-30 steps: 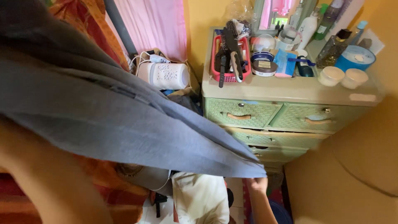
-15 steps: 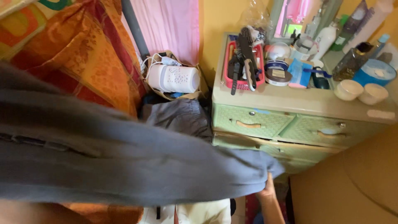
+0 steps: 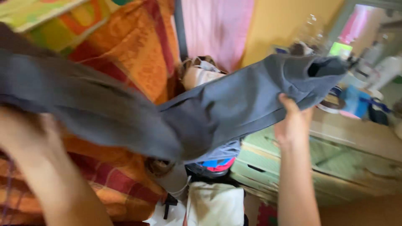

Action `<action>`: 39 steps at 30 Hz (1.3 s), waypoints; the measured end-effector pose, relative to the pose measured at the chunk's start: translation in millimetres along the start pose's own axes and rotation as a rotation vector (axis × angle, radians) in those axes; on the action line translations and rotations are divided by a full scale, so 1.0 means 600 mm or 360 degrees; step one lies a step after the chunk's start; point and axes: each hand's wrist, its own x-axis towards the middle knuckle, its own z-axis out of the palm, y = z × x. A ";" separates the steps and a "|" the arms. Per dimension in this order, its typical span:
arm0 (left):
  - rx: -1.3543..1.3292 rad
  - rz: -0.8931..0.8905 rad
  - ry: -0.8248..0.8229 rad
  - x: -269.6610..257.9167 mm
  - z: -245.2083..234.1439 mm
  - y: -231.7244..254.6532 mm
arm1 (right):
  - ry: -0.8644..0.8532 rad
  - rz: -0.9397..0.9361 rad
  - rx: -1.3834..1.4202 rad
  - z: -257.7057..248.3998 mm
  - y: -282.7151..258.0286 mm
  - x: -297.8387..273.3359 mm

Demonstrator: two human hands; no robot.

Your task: Organizing and hanging various clothing items in a bedroom.

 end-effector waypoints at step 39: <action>0.1517 0.0232 -0.0629 -0.185 0.126 -0.272 | -0.1940 0.0417 -0.2612 0.094 0.392 -0.164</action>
